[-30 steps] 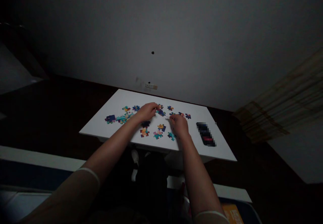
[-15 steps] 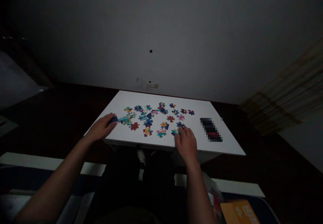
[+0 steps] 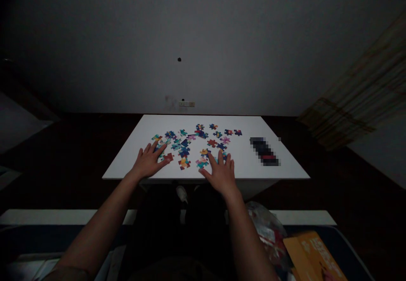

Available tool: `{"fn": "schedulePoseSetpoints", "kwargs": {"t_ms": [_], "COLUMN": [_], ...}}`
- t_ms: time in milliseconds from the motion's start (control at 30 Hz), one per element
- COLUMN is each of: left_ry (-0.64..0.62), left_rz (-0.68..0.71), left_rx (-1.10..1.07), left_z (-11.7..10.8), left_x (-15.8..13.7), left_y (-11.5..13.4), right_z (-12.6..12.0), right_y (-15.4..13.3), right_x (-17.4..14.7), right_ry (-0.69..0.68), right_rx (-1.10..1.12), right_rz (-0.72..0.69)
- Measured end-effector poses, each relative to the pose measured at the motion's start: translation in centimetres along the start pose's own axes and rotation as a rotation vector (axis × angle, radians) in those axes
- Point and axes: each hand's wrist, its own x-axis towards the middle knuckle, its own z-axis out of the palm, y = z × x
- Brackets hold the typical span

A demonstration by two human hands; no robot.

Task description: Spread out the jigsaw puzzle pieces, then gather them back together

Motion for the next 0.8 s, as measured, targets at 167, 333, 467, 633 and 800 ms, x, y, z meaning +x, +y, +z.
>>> {"fn": "schedulePoseSetpoints", "kwargs": {"t_ms": [167,333,467,633,800], "left_ry": [0.023,0.064,0.079,0.043,-0.007], "left_rz": [0.035,0.145,0.197,0.174,0.227], "left_rx": [-0.048,-0.129,-0.148,-0.083,-0.053], "left_z": [1.0,2.1,3.1,4.3,5.0], "left_x": [0.6,1.0,1.5,2.8,4.2], "left_y": [3.1,7.0,10.0,12.6,14.1], "right_z": [0.9,1.3,1.1,0.5,0.1], "right_y": [-1.8,-1.9,-1.7,-2.0,-1.9], "right_x": [2.3,3.6,3.6,3.0,2.3], "right_ry": [-0.034,-0.069,-0.041,0.105,0.208], "right_rx": [0.014,0.040,0.022,0.022,0.066], "right_rz": [0.033,-0.020,-0.068,-0.123,-0.149]}}
